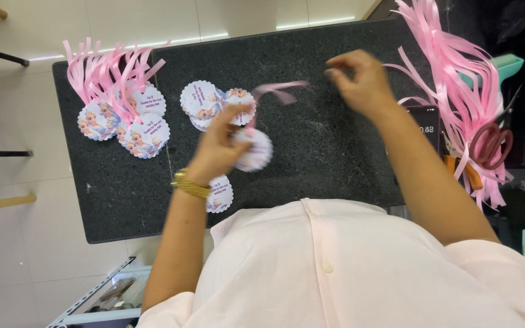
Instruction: Attaching pink ribbons to circular paper tags by threading them through pre-punched holes.
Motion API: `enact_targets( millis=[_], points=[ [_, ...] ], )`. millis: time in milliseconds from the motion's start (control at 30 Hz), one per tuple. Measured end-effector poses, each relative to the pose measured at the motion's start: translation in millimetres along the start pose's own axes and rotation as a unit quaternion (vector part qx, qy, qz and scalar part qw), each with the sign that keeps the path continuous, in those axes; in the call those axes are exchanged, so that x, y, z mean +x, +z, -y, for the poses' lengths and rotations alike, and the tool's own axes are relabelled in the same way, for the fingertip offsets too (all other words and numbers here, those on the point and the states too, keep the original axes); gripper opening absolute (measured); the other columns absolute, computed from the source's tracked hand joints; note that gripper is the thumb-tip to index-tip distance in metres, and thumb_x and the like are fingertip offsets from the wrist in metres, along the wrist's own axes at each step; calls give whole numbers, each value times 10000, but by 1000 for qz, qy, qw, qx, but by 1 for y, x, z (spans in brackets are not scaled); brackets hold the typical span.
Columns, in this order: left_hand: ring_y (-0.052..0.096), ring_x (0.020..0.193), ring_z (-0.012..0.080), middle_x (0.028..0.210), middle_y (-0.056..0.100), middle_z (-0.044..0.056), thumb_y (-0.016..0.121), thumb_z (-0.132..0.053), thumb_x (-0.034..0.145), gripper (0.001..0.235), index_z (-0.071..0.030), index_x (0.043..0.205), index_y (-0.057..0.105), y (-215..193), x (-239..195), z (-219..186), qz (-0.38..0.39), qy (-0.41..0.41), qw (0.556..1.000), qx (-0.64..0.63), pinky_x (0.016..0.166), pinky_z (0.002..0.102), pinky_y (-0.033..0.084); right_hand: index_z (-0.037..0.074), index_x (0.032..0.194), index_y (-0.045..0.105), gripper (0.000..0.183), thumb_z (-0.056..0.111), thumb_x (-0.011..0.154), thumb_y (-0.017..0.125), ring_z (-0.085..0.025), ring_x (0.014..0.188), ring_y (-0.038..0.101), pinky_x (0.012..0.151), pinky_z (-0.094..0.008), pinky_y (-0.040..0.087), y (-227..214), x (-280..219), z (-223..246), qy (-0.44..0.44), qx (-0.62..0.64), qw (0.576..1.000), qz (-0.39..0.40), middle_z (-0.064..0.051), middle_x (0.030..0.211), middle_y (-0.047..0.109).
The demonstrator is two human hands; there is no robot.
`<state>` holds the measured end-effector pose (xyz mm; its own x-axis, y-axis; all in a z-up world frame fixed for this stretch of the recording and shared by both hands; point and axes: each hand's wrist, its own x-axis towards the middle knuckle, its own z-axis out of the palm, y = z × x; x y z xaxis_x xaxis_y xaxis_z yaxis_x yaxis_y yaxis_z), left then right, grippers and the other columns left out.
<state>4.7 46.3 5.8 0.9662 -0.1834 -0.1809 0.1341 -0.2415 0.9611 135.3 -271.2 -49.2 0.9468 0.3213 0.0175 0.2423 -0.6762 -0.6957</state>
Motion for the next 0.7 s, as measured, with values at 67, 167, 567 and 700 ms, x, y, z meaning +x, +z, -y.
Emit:
enact_targets(
  millis=[67,167,567,700],
  points=[
    [607,938,175,1397,548,-3,714,116,792,644,-220,1315,545,-34,-5,-11,-45,-74,994,66,681,215,576,132,1196,742,230,147,970,706,-305,1093,591,961,-458,425,-16,0,-43,16,-94,995,-27,-107,1157,690],
    [688,804,187,1504,415,97,610,230,836,762,-163,1461,422,-81,-17,-19,-160,-57,980,105,499,172,570,110,1255,752,430,-7,859,630,-355,1086,537,926,-480,445,-31,-6,-104,22,-191,976,-100,-137,1172,624],
    [522,1124,411,1206,519,186,856,15,733,509,-32,1212,692,-102,-28,77,-438,92,763,467,884,580,480,15,1009,714,68,15,1075,697,-230,837,660,720,-351,546,-47,-18,-106,11,-81,979,-189,-119,926,713],
    [584,1107,327,1145,637,151,738,-154,925,230,-34,1112,679,-29,-3,71,-293,99,880,361,1024,476,461,18,1002,589,115,-64,1043,658,-187,837,713,763,-291,631,-53,-17,-76,11,110,962,-251,-129,911,674]
  ],
)
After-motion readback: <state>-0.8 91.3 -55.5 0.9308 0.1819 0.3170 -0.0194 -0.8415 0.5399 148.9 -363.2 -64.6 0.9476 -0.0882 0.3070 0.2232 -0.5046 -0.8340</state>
